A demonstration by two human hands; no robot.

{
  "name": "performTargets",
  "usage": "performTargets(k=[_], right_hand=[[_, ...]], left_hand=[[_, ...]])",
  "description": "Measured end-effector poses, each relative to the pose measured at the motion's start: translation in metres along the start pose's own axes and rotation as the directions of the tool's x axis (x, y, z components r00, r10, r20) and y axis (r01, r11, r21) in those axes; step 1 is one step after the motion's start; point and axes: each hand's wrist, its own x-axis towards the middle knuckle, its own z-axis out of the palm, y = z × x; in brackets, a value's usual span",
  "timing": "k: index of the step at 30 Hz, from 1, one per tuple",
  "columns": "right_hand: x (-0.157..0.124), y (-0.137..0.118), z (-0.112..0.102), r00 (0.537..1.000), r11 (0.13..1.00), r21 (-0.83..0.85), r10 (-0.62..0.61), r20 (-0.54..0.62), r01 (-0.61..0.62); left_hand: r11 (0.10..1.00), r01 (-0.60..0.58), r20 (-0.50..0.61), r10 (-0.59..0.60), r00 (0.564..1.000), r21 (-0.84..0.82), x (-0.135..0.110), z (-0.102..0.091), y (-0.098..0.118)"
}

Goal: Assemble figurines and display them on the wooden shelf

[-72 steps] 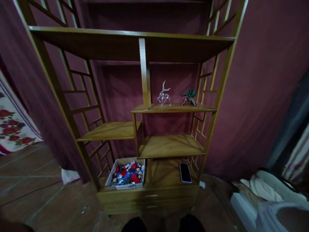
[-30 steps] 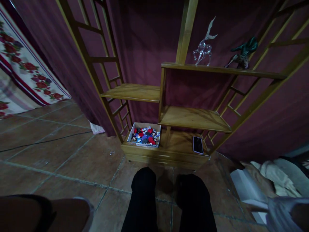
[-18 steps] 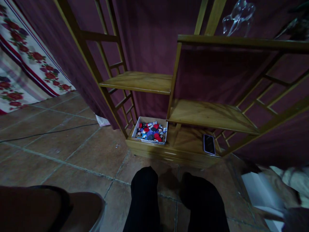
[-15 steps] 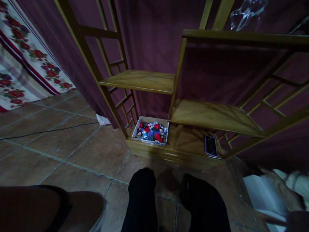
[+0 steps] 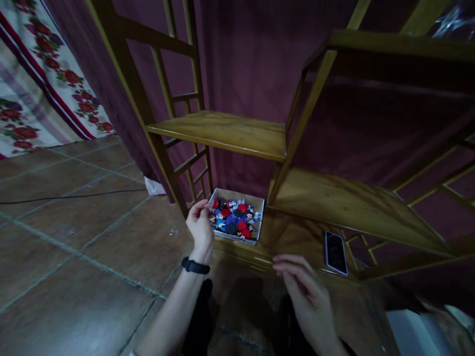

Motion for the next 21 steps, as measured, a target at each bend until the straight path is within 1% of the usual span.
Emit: performTargets(k=[2,3,5,7,9,12,14,16,18,21], right_hand=[[0.014,0.032,0.032,0.998,0.999,0.044,0.021,0.051,-0.023],[0.021,0.048,0.046,0.997,0.997,0.058,0.042,0.062,-0.046],[0.034,0.077,0.069,0.997,0.994,0.076,0.073,0.033,-0.076],[0.047,0.100,0.086,0.996,0.994,0.077,0.081,0.027,-0.083],[0.063,0.115,0.103,0.998,0.996,0.067,0.058,0.039,-0.060],[0.092,0.131,0.133,0.996,0.999,0.039,-0.013,0.083,0.010],[0.113,0.139,0.155,0.990,0.999,-0.006,-0.041,0.138,0.043],[0.131,0.147,0.174,0.977,0.995,-0.088,-0.038,0.209,0.057],[0.145,0.155,0.188,0.954,0.979,-0.197,0.007,0.299,0.054],[0.158,0.163,0.197,0.902,0.930,-0.363,0.106,0.418,0.058]], left_hand=[[0.997,0.073,0.021,-0.073,0.997,-0.002,0.011,0.003,-0.038],[0.995,0.097,0.021,-0.097,0.995,0.006,0.017,0.002,-0.051],[0.990,0.139,-0.020,-0.140,0.990,-0.023,0.028,-0.003,-0.064],[0.974,0.197,-0.071,-0.205,0.976,-0.112,0.041,-0.009,-0.066],[0.937,0.276,-0.099,-0.302,0.948,-0.215,0.053,-0.016,-0.064],[0.847,0.427,-0.089,-0.474,0.876,-0.316,0.069,-0.024,-0.064],[0.798,0.491,-0.078,-0.547,0.834,-0.350,0.077,-0.028,-0.065],[0.781,0.498,-0.078,-0.562,0.823,-0.377,0.083,-0.031,-0.064],[0.775,0.485,-0.070,-0.555,0.829,-0.404,0.087,-0.033,-0.062],[0.770,0.474,-0.043,-0.541,0.840,-0.428,0.090,-0.031,-0.059]])
